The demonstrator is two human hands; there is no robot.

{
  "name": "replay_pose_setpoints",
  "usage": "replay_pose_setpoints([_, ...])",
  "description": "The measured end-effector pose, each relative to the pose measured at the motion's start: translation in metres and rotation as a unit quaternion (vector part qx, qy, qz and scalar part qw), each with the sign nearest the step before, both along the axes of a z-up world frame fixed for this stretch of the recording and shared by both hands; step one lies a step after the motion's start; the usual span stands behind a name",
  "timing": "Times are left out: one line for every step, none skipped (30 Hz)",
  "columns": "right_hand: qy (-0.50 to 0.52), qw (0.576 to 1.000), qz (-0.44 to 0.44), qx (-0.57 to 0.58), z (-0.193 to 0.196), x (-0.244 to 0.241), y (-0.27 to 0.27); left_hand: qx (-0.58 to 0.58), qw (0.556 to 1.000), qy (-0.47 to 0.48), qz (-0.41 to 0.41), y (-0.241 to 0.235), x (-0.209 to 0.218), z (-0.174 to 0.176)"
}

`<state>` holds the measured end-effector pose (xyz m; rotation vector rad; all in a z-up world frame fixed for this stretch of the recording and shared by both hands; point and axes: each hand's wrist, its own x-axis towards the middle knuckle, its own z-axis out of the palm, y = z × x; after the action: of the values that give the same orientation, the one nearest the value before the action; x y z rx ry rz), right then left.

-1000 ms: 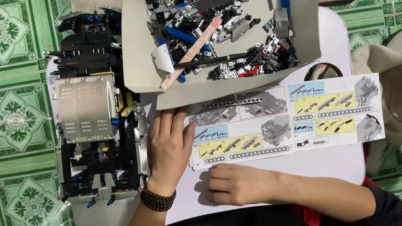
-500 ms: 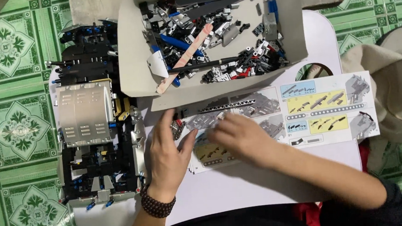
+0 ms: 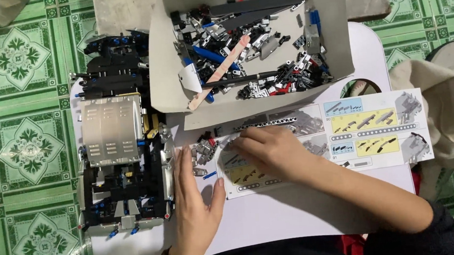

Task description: The person assembles a Lego Technic model by selecting small parts from a box and attaching them to a partially built chassis. They consult an instruction manual, pick pieces, and connect them to the structure.

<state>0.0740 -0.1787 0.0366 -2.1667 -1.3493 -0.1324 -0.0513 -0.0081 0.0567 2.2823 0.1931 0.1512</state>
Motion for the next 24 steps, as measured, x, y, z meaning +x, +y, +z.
replay_pose_setpoints([0.008, 1.000, -0.006, 0.005, 0.006, 0.001, -0.002, -0.018, 0.999, 0.027, 0.004, 0.000, -0.004, 0.004])
replay_pose_setpoints([0.008, 1.000, -0.005, 0.004, 0.006, 0.002, -0.003, -0.019, 0.999, 0.027, 0.005, 0.002, -0.007, 0.011])
replay_pose_setpoints([0.006, 1.000, -0.011, -0.019, 0.006, 0.004, -0.004, -0.001, 0.999, -0.033, -0.044, 0.004, -0.009, 0.019])
replay_pose_setpoints([0.005, 0.999, -0.017, -0.042, 0.006, 0.006, -0.005, 0.018, 0.991, -0.091, -0.093, 0.007, -0.012, 0.026])
replay_pose_setpoints([0.005, 0.999, -0.017, -0.042, 0.007, 0.006, 0.002, 0.017, 0.991, -0.091, -0.092, 0.012, -0.016, 0.029])
replay_pose_setpoints([-0.004, 0.999, -0.013, -0.048, 0.009, 0.005, 0.010, 0.036, 0.994, -0.086, -0.063, 0.018, -0.020, 0.032])
replay_pose_setpoints([-0.013, 0.998, -0.008, -0.054, 0.011, 0.005, 0.018, 0.055, 0.995, -0.081, -0.033, 0.023, -0.025, 0.036])
replay_pose_setpoints([-0.012, 0.999, -0.008, -0.053, 0.004, 0.003, 0.028, 0.056, 0.995, -0.081, -0.032, 0.026, -0.025, 0.041])
replay_pose_setpoints([-0.043, 0.989, 0.005, -0.143, -0.002, 0.002, 0.038, 0.051, 0.992, -0.111, 0.004, 0.028, -0.024, 0.046])
replay_pose_setpoints([-0.073, 0.970, 0.015, -0.233, -0.009, 0.000, 0.048, 0.045, 0.988, -0.141, 0.039, 0.031, -0.023, 0.051])
replay_pose_setpoints([-0.072, 0.970, 0.013, -0.232, -0.012, 0.002, 0.057, 0.045, 0.988, -0.141, 0.037, 0.033, -0.024, 0.052])
replay_pose_setpoints([-0.076, 0.971, 0.008, -0.225, -0.015, 0.002, 0.067, 0.037, 0.986, -0.155, 0.045, 0.035, -0.025, 0.053])
replay_pose_setpoints([-0.080, 0.973, 0.002, -0.217, -0.018, 0.004, 0.076, 0.029, 0.984, -0.169, 0.053, 0.037, -0.026, 0.054])
replay_pose_setpoints([-0.079, 0.973, -0.001, -0.217, -0.013, 0.003, 0.075, 0.028, 0.984, -0.170, 0.050, 0.040, -0.029, 0.052])
replay_pose_setpoints([-0.057, 0.977, 0.006, -0.207, -0.008, 0.003, 0.074, 0.035, 0.984, -0.164, 0.056, 0.043, -0.031, 0.050])
replay_pose_setpoints([-0.035, 0.980, 0.015, -0.198, -0.004, 0.003, 0.073, 0.040, 0.985, -0.157, 0.066, 0.045, -0.035, 0.048])
replay_pose_setpoints([-0.034, 0.979, 0.015, -0.200, -0.002, 0.004, 0.071, 0.038, 0.985, -0.156, 0.065, 0.049, -0.034, 0.046])
replay_pose_setpoints([-0.015, 0.975, 0.027, -0.221, -0.001, 0.005, 0.068, 0.032, 0.986, -0.152, 0.063, 0.051, -0.034, 0.044])
replay_pose_setpoints([0.003, 0.970, 0.039, -0.241, 0.001, 0.006, 0.065, 0.025, 0.987, -0.147, 0.061, 0.053, -0.034, 0.041])
replay_pose_setpoints([0.004, 0.969, 0.041, -0.245, -0.002, 0.006, 0.066, 0.022, 0.987, -0.146, 0.063, 0.054, -0.034, 0.038])
replay_pose_setpoints([-0.002, 0.967, 0.038, -0.252, -0.004, 0.007, 0.066, 0.011, 0.987, -0.152, 0.059, 0.054, -0.034, 0.036])
replay_pose_setpoints([-0.009, 0.966, 0.033, -0.258, -0.007, 0.008, 0.068, 0.001, 0.986, -0.158, 0.053, 0.056, -0.033, 0.034])
replay_pose_setpoints([-0.009, 0.965, 0.033, -0.259, -0.004, 0.008, 0.067, 0.000, 0.986, -0.158, 0.054, 0.055, -0.034, 0.034])
replay_pose_setpoints([-0.005, 0.959, 0.039, -0.280, -0.002, 0.009, 0.068, 0.002, 0.988, -0.146, 0.059, 0.056, -0.034, 0.034])
